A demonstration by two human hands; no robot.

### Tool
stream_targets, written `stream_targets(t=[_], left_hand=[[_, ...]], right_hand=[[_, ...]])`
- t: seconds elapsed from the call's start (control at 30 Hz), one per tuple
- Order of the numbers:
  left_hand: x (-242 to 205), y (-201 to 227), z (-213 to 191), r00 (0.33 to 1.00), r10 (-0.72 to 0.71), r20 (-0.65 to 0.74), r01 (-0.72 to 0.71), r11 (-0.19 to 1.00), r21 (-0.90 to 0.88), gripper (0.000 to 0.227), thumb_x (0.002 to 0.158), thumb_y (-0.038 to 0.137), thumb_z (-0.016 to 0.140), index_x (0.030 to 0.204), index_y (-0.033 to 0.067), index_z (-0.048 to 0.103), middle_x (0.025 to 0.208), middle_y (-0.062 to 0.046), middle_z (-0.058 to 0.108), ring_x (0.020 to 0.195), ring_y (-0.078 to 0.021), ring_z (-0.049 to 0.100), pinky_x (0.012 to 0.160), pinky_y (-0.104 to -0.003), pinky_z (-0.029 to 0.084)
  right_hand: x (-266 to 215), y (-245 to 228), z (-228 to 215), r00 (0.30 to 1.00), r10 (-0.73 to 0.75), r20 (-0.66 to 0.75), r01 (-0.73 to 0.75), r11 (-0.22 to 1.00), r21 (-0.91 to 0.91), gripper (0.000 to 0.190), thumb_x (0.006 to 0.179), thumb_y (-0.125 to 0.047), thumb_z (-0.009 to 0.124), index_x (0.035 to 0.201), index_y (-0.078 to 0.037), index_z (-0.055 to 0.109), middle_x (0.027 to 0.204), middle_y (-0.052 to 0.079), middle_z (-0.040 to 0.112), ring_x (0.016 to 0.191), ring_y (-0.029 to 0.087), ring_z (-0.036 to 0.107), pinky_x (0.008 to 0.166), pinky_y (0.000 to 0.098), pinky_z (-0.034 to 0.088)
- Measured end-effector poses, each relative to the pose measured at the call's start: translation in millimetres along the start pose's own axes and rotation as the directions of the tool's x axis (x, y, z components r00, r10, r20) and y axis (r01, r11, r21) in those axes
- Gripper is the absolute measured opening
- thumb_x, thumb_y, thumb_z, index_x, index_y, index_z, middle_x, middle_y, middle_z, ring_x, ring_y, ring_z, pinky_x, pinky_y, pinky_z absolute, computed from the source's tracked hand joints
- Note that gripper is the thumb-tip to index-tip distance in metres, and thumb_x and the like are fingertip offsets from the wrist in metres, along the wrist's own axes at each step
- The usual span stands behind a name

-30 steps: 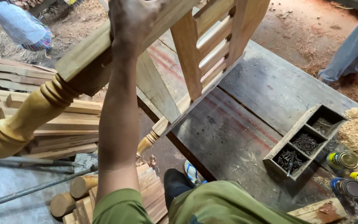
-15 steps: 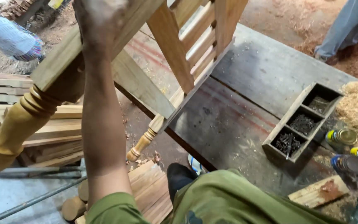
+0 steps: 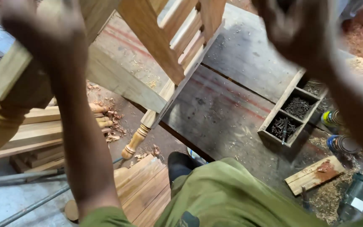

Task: The person uses a chisel to carve and smooth the edges of a wooden chair backrest. They then flip the chair over, use a hand plane to smooth the surface, and finally secure the backrest to the frame using a large metal clamp.

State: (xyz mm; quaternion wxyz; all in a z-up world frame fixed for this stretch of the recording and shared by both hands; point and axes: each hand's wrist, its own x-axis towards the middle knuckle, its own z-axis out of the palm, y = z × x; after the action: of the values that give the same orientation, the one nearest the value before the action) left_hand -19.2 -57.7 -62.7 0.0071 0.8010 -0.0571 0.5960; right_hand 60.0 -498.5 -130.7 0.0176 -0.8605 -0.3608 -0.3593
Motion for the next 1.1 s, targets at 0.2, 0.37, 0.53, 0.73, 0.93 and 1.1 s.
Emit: stream_targets(t=[0.2, 0.37, 0.53, 0.73, 0.93, 1.1], left_hand=[[-158.6, 102.5, 0.8, 0.881, -0.28, 0.382, 0.308, 0.951, -0.012, 0.053, 0.098, 0.022, 0.087, 0.13, -0.0071, 0.056, 0.111, -0.031, 0.067, 0.101, -0.0498, 0.065, 0.096, -0.054, 0.05], [-466.4, 235.0, 61.2, 0.287, -0.346, 0.893, 0.751, 0.66, 0.014, 0.048, 0.077, 0.044, 0.082, 0.114, 0.0165, 0.068, 0.077, -0.019, 0.071, 0.08, -0.0425, 0.073, 0.073, -0.053, 0.056], [-481.1, 226.9, 90.5, 0.132, -0.097, 0.986, 0.625, 0.781, -0.007, 0.073, 0.075, 0.042, 0.084, 0.133, 0.0142, 0.049, 0.115, -0.023, 0.062, 0.115, -0.038, 0.061, 0.102, -0.047, 0.042], [-277.2, 179.8, 137.0, 0.175, -0.559, 0.81, 0.938, 0.344, 0.036, 0.09, 0.092, 0.016, 0.06, 0.159, 0.001, 0.003, 0.16, -0.036, 0.021, 0.103, -0.0367, 0.037, 0.091, -0.044, 0.029], [-189.5, 43.3, 283.7, 0.41, -0.84, 0.355, 0.841, 0.198, -0.503, 0.108, 0.086, 0.02, 0.08, 0.161, -0.0016, 0.006, 0.15, -0.03, 0.035, 0.128, -0.0316, 0.04, 0.111, -0.045, 0.032], [-187.1, 6.7, 364.4, 0.132, -0.886, 0.445, 0.895, -0.087, -0.438, 0.018, 0.088, 0.01, 0.072, 0.102, 0.0, 0.078, 0.106, -0.012, 0.079, 0.099, -0.0174, 0.077, 0.089, -0.033, 0.061]], right_hand=[[-150.8, -104.5, 83.5, 0.566, 0.723, 0.396, -0.552, -0.024, 0.833, 0.017, 0.096, -0.012, 0.076, 0.093, -0.007, 0.06, 0.075, 0.006, 0.059, 0.067, 0.017, 0.059, 0.067, 0.0294, 0.046], [-253.3, -154.9, 120.9, 0.266, 0.788, 0.555, -0.919, 0.033, 0.394, 0.025, 0.092, -0.026, 0.079, 0.082, -0.008, 0.065, 0.065, 0.018, 0.06, 0.062, 0.035, 0.06, 0.06, 0.0449, 0.047], [-313.9, -182.7, 143.9, 0.103, 0.761, 0.64, -0.976, -0.047, 0.214, 0.024, 0.091, -0.031, 0.08, 0.08, -0.013, 0.067, 0.063, 0.011, 0.062, 0.065, 0.03, 0.065, 0.061, 0.0383, 0.048], [-305.0, -177.6, 165.7, -0.013, 0.724, 0.689, -0.995, -0.079, 0.064, 0.025, 0.09, -0.035, 0.079, 0.086, -0.012, 0.072, 0.068, 0.018, 0.067, 0.073, 0.038, 0.069, 0.065, 0.0457, 0.05], [-261.2, -156.5, 217.5, -0.061, 0.69, 0.721, -0.998, -0.038, -0.048, 0.03, 0.091, -0.041, 0.073, 0.092, -0.01, 0.072, 0.059, 0.016, 0.061, 0.063, 0.037, 0.063, 0.064, 0.0472, 0.048], [-189.9, -121.4, 290.3, -0.095, 0.711, 0.697, -0.995, -0.071, -0.063, 0.036, 0.093, -0.046, 0.065, 0.09, -0.01, 0.067, 0.066, 0.015, 0.069, 0.067, 0.035, 0.067, 0.07, 0.0435, 0.047]])
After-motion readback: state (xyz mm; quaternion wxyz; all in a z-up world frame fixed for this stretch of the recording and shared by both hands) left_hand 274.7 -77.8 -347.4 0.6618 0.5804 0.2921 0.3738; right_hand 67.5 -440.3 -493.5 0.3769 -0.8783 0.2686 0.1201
